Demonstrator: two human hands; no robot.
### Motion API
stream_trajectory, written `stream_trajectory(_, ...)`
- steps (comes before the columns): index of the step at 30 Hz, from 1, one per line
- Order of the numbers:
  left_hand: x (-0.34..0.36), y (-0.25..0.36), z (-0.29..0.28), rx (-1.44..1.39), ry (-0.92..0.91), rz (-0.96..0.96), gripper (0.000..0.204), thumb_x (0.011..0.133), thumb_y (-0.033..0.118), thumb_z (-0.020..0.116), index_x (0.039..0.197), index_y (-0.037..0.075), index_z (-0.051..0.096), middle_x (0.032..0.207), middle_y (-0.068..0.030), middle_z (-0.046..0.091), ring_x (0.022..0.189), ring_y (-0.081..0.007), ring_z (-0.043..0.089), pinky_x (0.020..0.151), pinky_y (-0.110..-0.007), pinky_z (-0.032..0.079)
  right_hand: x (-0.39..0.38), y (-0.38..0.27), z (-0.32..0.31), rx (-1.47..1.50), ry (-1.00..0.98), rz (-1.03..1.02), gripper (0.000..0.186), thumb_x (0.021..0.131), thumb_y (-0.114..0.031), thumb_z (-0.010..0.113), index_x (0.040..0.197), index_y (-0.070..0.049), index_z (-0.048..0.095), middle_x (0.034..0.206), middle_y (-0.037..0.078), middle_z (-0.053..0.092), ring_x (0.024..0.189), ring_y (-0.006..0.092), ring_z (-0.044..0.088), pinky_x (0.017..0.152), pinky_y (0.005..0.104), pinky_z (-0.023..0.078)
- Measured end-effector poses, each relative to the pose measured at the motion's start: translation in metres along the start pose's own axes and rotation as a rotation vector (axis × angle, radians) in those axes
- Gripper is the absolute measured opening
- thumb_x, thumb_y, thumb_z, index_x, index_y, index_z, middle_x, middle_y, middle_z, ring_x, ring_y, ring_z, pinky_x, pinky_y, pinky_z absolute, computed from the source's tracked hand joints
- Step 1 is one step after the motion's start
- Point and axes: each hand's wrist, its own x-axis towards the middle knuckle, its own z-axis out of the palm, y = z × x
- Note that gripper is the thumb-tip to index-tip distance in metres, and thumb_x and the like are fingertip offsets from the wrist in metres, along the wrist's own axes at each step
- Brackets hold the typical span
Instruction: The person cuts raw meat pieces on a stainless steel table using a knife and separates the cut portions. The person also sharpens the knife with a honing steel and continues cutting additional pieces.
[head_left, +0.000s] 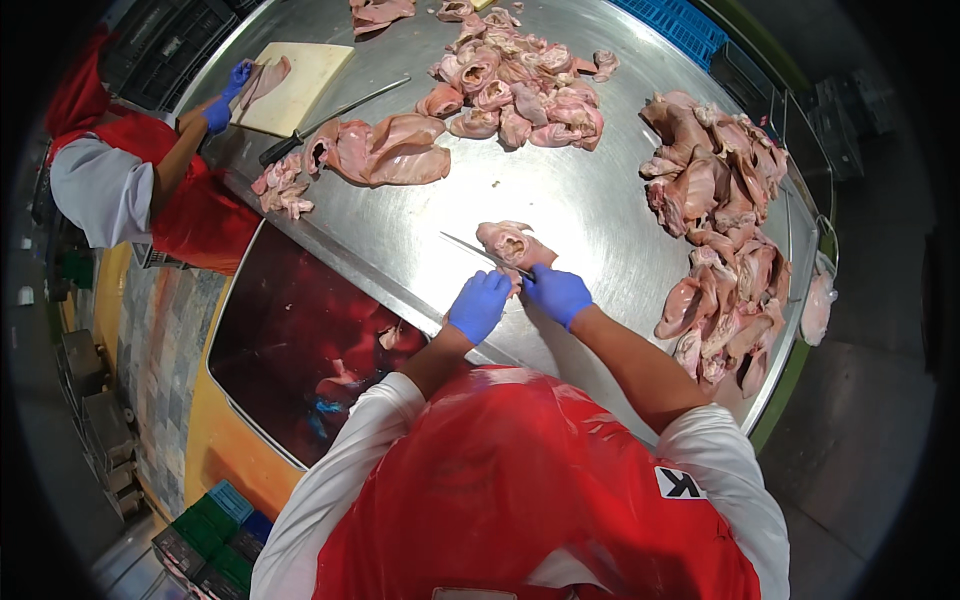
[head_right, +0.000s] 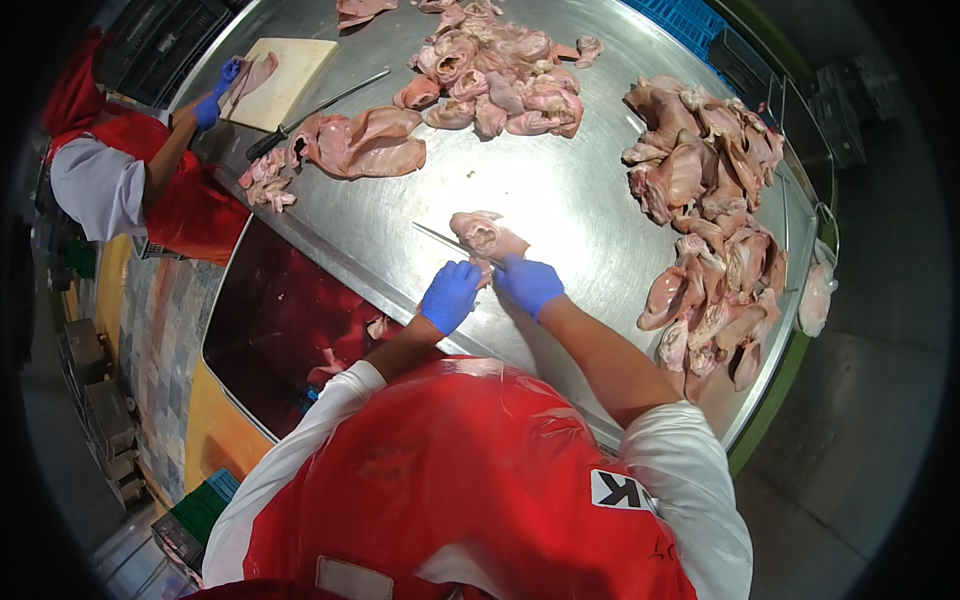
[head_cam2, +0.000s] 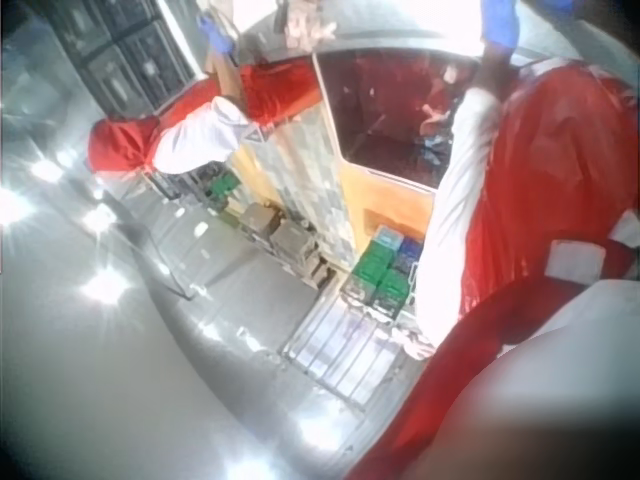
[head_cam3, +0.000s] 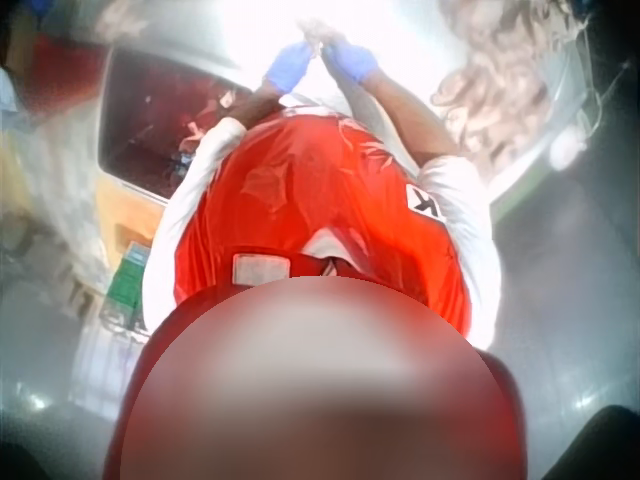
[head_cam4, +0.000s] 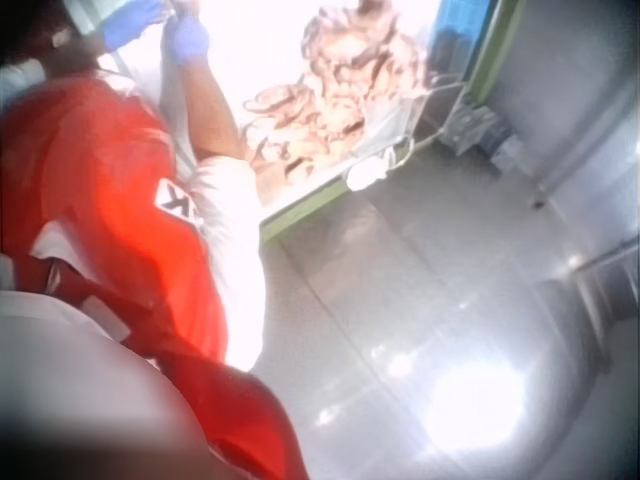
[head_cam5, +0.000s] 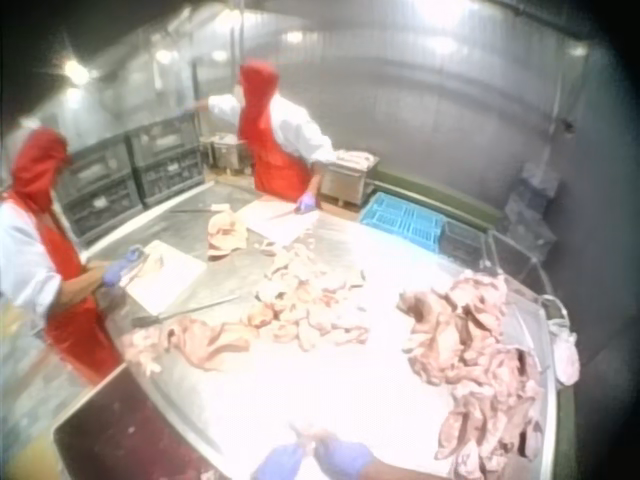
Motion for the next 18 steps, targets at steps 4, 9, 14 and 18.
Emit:
stream_trajectory(4,-0.005,-0.008,0.008,-0.008,0.034,0.045,0.070,0.068,0.020,0.086,0.127,0.004,0.053,0.116,-0.0126,0.057,0.100,-0.0318,0.055,0.087,-0.041,0.049,-0.019,0.008,-0.004,-0.009,0.029,-0.006,0.038,0.100,-0.042,0.052,0.110,-0.008,0.062,0.097,0.021,0.073,0.091,0.0418,0.071,0.082,0.0504,0.055)
stream_trajectory(9,-0.005,-0.002,-0.001,-0.043,0.007,0.024,0.069,0.068,0.019,0.085,0.129,0.008,0.054,0.112,-0.0123,0.057,0.096,-0.0304,0.056,0.084,-0.041,0.049,-0.081,0.067,0.006,-0.040,-0.004,0.101,0.037,0.101,-0.043,0.052,0.110,-0.008,0.061,0.095,0.020,0.073,0.088,0.0411,0.070,0.079,0.0500,0.054)
stream_trajectory(14,-0.007,0.000,-0.005,-0.117,0.061,-0.045,0.055,0.074,0.017,0.077,0.124,0.008,0.057,0.107,-0.0125,0.057,0.097,-0.0331,0.056,0.085,-0.045,0.047,-0.087,0.062,0.012,-0.019,0.028,0.135,0.036,0.101,-0.043,0.052,0.109,-0.009,0.061,0.094,0.020,0.073,0.087,0.0414,0.070,0.078,0.0502,0.054)
stream_trajectory(18,-0.026,0.008,0.015,-0.039,0.115,-0.130,0.049,0.078,0.016,0.073,0.124,0.013,0.058,0.119,-0.0119,0.058,0.110,-0.0333,0.057,0.092,-0.046,0.045,-0.073,0.042,0.011,0.005,0.049,0.134,0.037,0.100,-0.045,0.052,0.107,-0.010,0.062,0.094,0.020,0.073,0.088,0.0419,0.070,0.079,0.0505,0.054)
